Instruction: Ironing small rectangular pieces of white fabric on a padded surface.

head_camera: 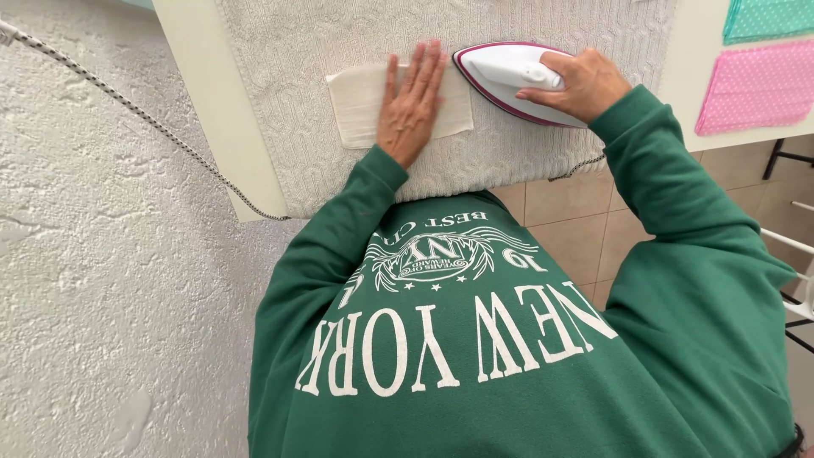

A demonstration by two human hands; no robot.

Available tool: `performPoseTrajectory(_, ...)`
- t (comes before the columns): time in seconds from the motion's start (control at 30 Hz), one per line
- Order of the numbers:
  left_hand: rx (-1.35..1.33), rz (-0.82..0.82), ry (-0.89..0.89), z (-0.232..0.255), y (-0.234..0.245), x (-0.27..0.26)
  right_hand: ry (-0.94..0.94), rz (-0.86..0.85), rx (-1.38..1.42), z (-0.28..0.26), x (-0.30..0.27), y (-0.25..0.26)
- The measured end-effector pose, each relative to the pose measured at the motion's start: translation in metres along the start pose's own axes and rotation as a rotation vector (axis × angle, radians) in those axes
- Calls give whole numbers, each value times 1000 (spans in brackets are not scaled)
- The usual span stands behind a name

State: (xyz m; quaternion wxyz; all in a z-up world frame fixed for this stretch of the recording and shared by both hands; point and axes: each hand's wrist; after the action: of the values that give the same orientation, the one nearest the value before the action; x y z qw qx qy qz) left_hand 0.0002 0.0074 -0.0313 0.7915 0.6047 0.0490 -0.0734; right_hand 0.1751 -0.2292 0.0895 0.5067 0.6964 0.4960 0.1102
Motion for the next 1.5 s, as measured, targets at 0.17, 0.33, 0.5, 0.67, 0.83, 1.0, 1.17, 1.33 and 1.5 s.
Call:
performPoseTrajectory(0.17, 333, 337, 51, -36, -27, -14, 40, -56, -122, 8, 13, -3)
performPoseTrajectory(0.33, 258, 477, 101, -49, -15, -17, 82, -73, -201, 7, 26, -4)
performPoseTrajectory(0.5, 244, 498, 102, -58, -24, -24, 139, -105, -219, 3, 42, -7)
performPoseTrajectory(0.67, 260, 520, 133, -75, -18, -38, 170, -110, -251, -4, 52, -9)
performPoseTrajectory(0.83, 200, 577, 203, -94, -4, -50, 196, -116, -253, -5, 61, -14)
performPoseTrajectory(1.0, 103, 706, 235, -96, 31, -57, 196, -77, -230, -11, 65, -15)
performPoseTrajectory(1.17, 67, 716, 233, -99, 31, -60, 212, -91, -241, -17, 73, -19)
performPoseTrajectory(1.33, 43, 725, 233, -99, 33, -61, 238, -98, -211, -29, 82, -19)
performPoseTrajectory(1.5, 16, 725, 253, -96, 44, -65, 243, -117, -270, -41, 91, -23)
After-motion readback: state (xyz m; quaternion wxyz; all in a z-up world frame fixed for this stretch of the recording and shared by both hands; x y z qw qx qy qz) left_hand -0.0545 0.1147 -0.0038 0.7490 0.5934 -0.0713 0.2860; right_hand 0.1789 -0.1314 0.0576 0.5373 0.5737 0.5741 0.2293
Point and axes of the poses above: each hand's wrist, its own x-axis towards the middle knuckle, its own y-axis out of the back of the hand, z = x × y, and after that the axes turned 10 degrees about x, right-handed
